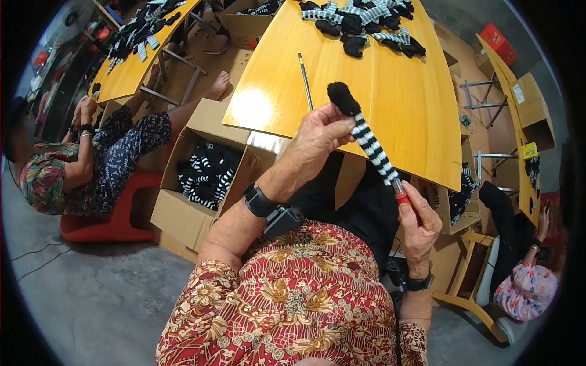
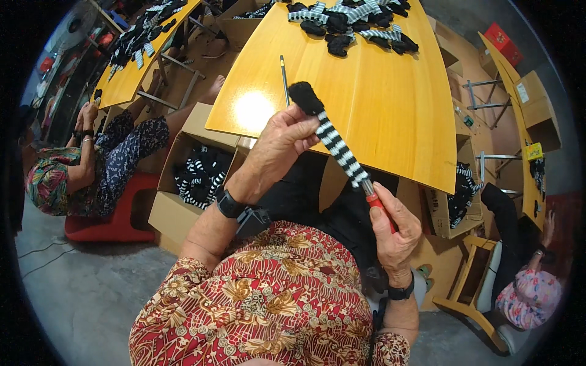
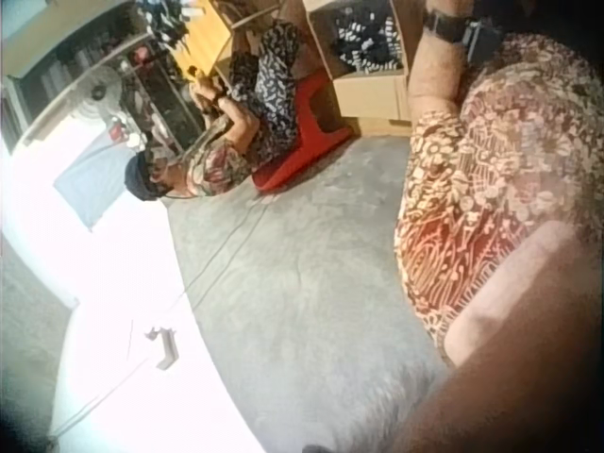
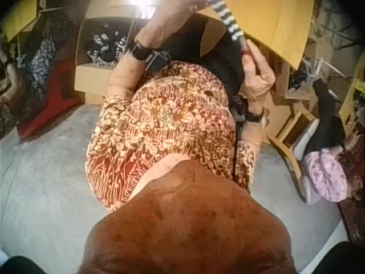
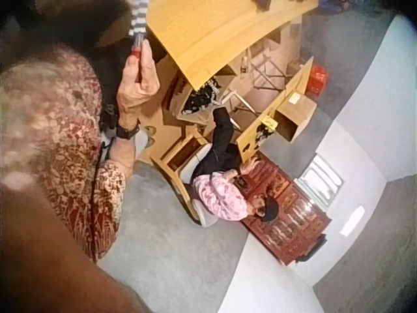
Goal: The person uses a red-handled screwdriver to press and smooth the striped fabric of a sock, likely to flatten seams or shape the cuff. They handle the sock with both hands, rotating it to work on different sections, and place the finished item on a table with other similar socks.
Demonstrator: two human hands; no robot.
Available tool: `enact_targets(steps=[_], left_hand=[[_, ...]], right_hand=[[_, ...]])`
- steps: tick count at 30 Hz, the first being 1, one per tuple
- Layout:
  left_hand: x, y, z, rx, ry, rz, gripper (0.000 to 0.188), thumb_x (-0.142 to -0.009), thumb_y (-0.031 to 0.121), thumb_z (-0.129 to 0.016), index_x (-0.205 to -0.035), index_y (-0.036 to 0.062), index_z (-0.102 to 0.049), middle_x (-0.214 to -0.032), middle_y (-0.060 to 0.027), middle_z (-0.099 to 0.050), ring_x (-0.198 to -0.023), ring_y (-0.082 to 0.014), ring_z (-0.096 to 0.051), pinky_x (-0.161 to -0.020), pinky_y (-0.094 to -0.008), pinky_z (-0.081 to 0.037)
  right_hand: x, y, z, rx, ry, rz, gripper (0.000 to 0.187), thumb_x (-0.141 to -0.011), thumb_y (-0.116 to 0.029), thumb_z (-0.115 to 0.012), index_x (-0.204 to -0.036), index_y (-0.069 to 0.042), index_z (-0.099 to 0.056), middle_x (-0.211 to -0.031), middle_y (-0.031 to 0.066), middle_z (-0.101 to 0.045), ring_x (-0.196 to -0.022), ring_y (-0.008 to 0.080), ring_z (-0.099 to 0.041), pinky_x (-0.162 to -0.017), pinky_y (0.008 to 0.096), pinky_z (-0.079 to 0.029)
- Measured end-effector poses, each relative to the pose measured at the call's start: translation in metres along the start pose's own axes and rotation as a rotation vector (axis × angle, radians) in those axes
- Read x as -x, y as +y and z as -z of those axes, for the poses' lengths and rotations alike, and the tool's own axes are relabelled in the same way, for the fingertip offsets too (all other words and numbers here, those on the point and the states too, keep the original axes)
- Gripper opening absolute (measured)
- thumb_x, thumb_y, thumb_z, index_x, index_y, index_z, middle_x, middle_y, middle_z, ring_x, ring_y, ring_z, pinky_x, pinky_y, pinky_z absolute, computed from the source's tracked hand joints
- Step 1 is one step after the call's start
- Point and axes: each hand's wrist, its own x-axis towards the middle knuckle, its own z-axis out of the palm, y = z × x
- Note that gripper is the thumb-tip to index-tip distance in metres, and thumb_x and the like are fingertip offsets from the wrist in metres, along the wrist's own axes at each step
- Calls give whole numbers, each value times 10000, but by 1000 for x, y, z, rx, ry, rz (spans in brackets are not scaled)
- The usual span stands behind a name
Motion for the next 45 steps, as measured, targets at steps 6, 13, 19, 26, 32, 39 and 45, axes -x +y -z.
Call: enact_targets(steps=[6,13,19,26,32,39,45], left_hand=[[-5,-8,1,96,5,-131,119,-890,63,-640,-991,96,-587,-948,-1,-633,-863,-101,-604,-800,-250,-495],[-1,-23,-10,-103,-33,-183,80,-900,89,-638,-935,62,-572,-839,7,-605,-787,-68,-581,-752,-225,-498],[5,-9,-2,-217,-23,-147,127,-919,157,-634,-970,56,-577,-843,7,-607,-784,-72,-592,-750,-215,-504],[4,14,11,-95,70,-197,294,-908,152,-649,-1170,42,-572,-904,-25,-647,-775,-94,-622,-758,-244,-513],[9,14,13,-157,82,-186,290,-858,137,-703,-1096,36,-572,-887,-37,-661,-751,-96,-647,-725,-234,-532],[2,17,3,-10,181,-341,193,-853,79,-675,-1006,33,-566,-864,-56,-662,-690,-109,-648,-641,-229,-535],[-6,-2,-1,-10,225,-311,128,-858,38,-645,-958,67,-570,-876,-50,-656,-706,-118,-635,-669,-229,-529]], right_hand=[[24,12,-15,-18,124,34,318,-882,-41,-581,-1189,32,-619,-967,115,-679,-800,141,-620,-722,257,-491],[13,23,-35,-129,214,-26,307,-901,-26,-577,-1203,8,-623,-864,49,-642,-657,68,-523,-580,214,-436],[2,34,-28,-361,92,-149,314,-903,-105,-618,-1205,-15,-626,-807,23,-617,-618,55,-503,-511,197,-388],[2,32,-14,-759,-60,-368,328,-869,-128,-658,-1173,-5,-636,-802,18,-602,-576,64,-497,-478,206,-381],[-7,10,-5,-1,-226,-26,385,-831,-78,-657,-1204,7,-605,-848,75,-617,-675,111,-569,-605,238,-464],[2,-1,-26,28,-101,88,429,-840,23,-598,-1267,-6,-576,-803,98,-595,-706,154,-570,-669,265,-475],[2,6,-44,35,61,93,412,-864,24,-589,-1275,2,-568,-854,95,-623,-742,136,-576,-680,250,-472]])
